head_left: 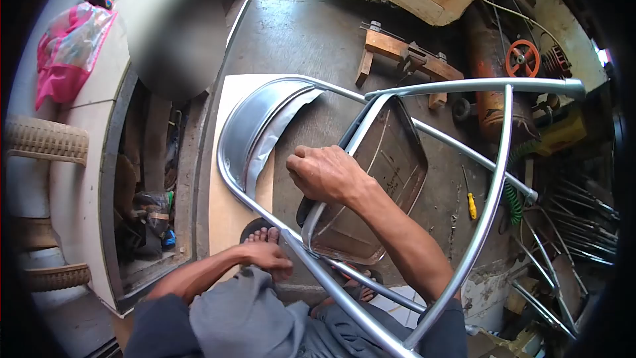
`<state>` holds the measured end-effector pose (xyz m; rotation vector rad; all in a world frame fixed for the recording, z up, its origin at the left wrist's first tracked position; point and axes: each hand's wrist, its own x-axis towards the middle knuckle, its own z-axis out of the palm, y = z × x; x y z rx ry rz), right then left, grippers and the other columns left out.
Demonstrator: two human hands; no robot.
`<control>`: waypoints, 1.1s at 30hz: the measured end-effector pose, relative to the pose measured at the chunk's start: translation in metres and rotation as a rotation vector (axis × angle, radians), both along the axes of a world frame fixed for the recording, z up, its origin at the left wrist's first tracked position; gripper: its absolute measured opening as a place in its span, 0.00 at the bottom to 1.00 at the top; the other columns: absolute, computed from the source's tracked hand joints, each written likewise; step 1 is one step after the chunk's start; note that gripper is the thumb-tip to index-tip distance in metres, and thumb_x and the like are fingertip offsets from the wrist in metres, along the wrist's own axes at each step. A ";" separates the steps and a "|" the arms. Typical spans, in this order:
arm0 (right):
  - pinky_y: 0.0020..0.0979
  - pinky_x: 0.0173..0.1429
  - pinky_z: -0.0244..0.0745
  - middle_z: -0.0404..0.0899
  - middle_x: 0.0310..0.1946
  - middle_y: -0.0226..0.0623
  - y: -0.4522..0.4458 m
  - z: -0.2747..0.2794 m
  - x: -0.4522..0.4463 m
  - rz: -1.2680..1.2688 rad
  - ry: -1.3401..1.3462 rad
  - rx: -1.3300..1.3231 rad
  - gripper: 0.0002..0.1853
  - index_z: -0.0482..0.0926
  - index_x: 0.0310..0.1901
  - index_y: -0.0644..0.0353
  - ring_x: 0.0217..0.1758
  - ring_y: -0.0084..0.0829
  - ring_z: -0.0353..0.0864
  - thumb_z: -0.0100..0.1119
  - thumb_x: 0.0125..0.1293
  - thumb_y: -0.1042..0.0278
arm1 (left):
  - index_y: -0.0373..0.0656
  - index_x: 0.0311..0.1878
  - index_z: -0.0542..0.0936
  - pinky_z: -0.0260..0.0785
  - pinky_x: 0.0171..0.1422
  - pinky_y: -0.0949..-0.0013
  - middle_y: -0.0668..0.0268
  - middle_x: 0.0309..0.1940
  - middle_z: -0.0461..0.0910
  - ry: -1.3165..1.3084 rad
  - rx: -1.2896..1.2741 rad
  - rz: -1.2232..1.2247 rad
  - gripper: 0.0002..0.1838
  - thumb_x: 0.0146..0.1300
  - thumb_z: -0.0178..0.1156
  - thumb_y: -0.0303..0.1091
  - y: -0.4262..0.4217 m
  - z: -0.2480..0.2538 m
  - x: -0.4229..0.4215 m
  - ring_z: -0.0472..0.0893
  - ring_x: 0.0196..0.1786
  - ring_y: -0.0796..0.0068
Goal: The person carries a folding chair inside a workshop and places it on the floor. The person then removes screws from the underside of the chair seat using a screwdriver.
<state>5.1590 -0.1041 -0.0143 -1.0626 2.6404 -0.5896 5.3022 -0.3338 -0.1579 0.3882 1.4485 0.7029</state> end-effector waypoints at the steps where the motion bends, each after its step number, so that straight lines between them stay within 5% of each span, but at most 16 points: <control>1: 0.45 0.43 0.82 0.83 0.39 0.50 -0.001 -0.002 0.000 -0.007 0.007 -0.015 0.07 0.81 0.37 0.65 0.41 0.51 0.86 0.57 0.62 0.71 | 0.41 0.52 0.81 0.74 0.43 0.69 0.66 0.41 0.85 -0.079 0.099 0.206 0.21 0.76 0.51 0.50 -0.013 0.038 -0.015 0.84 0.39 0.75; 2: 0.47 0.43 0.81 0.81 0.39 0.49 -0.002 -0.005 0.000 -0.007 0.004 -0.012 0.07 0.80 0.37 0.64 0.40 0.51 0.85 0.56 0.64 0.69 | 0.39 0.40 0.85 0.77 0.39 0.71 0.66 0.30 0.86 0.048 0.072 0.529 0.24 0.77 0.51 0.51 -0.008 0.080 -0.026 0.85 0.33 0.78; 4: 0.49 0.44 0.80 0.81 0.39 0.48 -0.005 -0.013 -0.003 0.010 0.010 -0.013 0.08 0.80 0.40 0.63 0.40 0.52 0.84 0.55 0.66 0.68 | 0.39 0.57 0.79 0.77 0.49 0.69 0.64 0.45 0.85 0.211 0.254 0.960 0.22 0.79 0.48 0.49 -0.001 0.084 -0.032 0.83 0.46 0.75; 8: 0.47 0.43 0.81 0.81 0.39 0.47 -0.007 -0.012 -0.002 0.005 0.028 -0.038 0.08 0.80 0.42 0.63 0.41 0.51 0.85 0.56 0.65 0.71 | 0.37 0.68 0.72 0.72 0.58 0.67 0.65 0.50 0.80 -0.025 0.372 1.209 0.28 0.78 0.51 0.52 0.058 0.101 -0.042 0.76 0.54 0.75; 11: 0.43 0.38 0.81 0.79 0.36 0.45 0.014 -0.002 0.011 -0.132 0.222 -0.385 0.10 0.79 0.46 0.62 0.37 0.47 0.84 0.60 0.63 0.75 | 0.37 0.68 0.72 0.71 0.58 0.70 0.68 0.49 0.79 0.174 0.368 1.050 0.26 0.79 0.52 0.49 0.050 0.074 -0.050 0.75 0.53 0.78; 18: 0.42 0.41 0.81 0.81 0.39 0.44 0.062 0.038 0.080 -0.282 0.030 -0.456 0.12 0.78 0.49 0.62 0.38 0.47 0.85 0.60 0.64 0.79 | 0.37 0.68 0.73 0.71 0.53 0.76 0.71 0.46 0.79 0.050 0.383 1.076 0.23 0.80 0.51 0.43 0.034 0.059 -0.038 0.76 0.47 0.83; 23: 0.40 0.44 0.82 0.85 0.42 0.46 0.063 0.020 0.126 -0.394 -0.323 -0.438 0.09 0.76 0.49 0.63 0.43 0.47 0.87 0.59 0.69 0.75 | 0.34 0.71 0.70 0.67 0.66 0.72 0.64 0.57 0.79 0.167 0.522 0.979 0.25 0.79 0.52 0.40 0.046 0.077 -0.040 0.74 0.59 0.78; 25: 0.37 0.45 0.82 0.86 0.41 0.48 0.059 0.016 0.140 -0.686 -0.583 -0.426 0.09 0.77 0.50 0.64 0.44 0.45 0.89 0.59 0.72 0.72 | 0.33 0.71 0.70 0.66 0.67 0.71 0.63 0.59 0.79 0.159 0.532 0.997 0.25 0.79 0.52 0.41 0.052 0.076 -0.043 0.74 0.60 0.76; 33: 0.32 0.50 0.79 0.87 0.41 0.41 0.055 -0.006 0.149 -0.841 -0.469 -0.572 0.12 0.85 0.47 0.64 0.46 0.31 0.87 0.66 0.67 0.67 | 0.36 0.70 0.69 0.68 0.61 0.69 0.63 0.51 0.80 0.217 0.447 0.845 0.27 0.81 0.48 0.48 0.050 0.077 -0.030 0.75 0.53 0.77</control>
